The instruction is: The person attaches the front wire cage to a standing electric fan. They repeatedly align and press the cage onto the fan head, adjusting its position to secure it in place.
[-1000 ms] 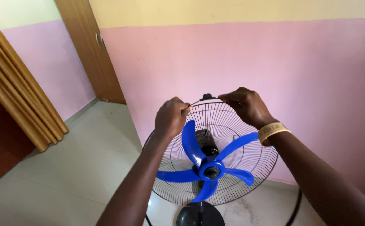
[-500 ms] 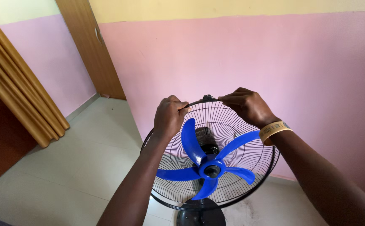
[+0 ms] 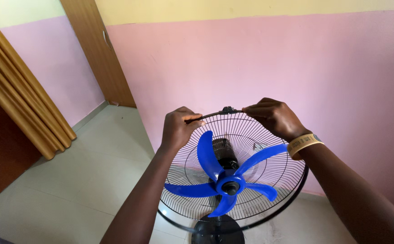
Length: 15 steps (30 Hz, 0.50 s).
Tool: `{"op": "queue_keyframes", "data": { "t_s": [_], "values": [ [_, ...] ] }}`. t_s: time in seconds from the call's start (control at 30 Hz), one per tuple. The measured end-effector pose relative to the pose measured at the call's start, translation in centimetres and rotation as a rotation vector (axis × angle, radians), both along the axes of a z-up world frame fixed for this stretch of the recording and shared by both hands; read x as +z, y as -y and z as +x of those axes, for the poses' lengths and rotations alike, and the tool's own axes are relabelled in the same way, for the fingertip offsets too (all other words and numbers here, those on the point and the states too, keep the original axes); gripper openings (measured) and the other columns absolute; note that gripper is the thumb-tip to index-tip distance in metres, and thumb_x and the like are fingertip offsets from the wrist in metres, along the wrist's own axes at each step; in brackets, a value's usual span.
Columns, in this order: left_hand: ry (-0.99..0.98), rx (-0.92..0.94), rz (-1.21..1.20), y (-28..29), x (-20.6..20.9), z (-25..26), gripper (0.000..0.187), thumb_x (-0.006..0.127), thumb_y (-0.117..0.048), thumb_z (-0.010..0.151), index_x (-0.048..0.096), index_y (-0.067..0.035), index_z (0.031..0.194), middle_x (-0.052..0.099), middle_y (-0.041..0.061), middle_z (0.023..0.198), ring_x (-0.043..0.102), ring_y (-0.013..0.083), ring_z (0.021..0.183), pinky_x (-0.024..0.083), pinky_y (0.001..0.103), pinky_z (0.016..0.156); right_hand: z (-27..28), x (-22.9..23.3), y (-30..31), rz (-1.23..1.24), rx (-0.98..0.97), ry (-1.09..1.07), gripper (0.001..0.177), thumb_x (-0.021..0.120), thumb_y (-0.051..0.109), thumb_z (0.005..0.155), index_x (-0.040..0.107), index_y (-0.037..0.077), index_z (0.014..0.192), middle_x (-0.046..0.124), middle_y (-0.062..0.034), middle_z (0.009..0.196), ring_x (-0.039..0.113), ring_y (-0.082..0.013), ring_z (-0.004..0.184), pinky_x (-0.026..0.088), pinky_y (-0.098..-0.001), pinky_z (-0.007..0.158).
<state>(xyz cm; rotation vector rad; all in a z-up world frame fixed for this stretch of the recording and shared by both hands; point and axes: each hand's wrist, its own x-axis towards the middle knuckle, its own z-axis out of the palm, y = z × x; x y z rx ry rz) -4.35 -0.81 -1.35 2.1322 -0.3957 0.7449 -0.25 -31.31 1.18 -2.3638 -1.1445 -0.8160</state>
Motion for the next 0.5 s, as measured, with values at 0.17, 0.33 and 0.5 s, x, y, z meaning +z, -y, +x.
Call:
{"op": "queue_keyframes", "data": {
  "t_s": [0.17, 0.33, 0.5],
  "values": [
    [0.029, -0.019, -0.084, -1.5, -1.6, -0.1, 0.022, 0.085, -0.015, 0.079, 0.081, -0.005, 0.099, 0.077, 0.006, 0.092, 0.073, 0.0137, 0.077, 0.059, 0.025, 0.067, 0.3, -1.4, 1.0, 0.035, -0.007, 0.089, 0.023, 0.073, 0.015, 0.089, 0.078, 0.017, 0.112, 0.080, -0.0002, 0.112, 0.072, -0.0179, 0.089, 0.063, -0.0328, 0.075],
    [0.066, -0.001, -0.112, -3.4, -3.1, -1.0, 0.022, 0.086, -0.014, 0.080, 0.081, -0.003, 0.099, 0.078, 0.007, 0.093, 0.073, 0.0141, 0.079, 0.058, 0.025, 0.069, 0.1, -2.7, 2.1, 0.171, -0.028, -0.030, 0.030, 0.075, 0.015, 0.087, 0.076, 0.020, 0.117, 0.078, -0.0014, 0.113, 0.069, -0.0151, 0.090, 0.064, -0.0301, 0.079],
    [-0.022, 0.035, -0.178, -5.5, -4.1, -1.9, 0.022, 0.085, -0.011, 0.079, 0.081, -0.003, 0.099, 0.079, 0.007, 0.094, 0.074, 0.0132, 0.078, 0.060, 0.024, 0.069, 0.0, -3.2, 3.4, 0.321, -0.054, -0.374, 0.036, 0.073, 0.019, 0.087, 0.075, 0.022, 0.122, 0.075, -0.0022, 0.107, 0.064, -0.0164, 0.091, 0.060, -0.0335, 0.090]
  ]
}}
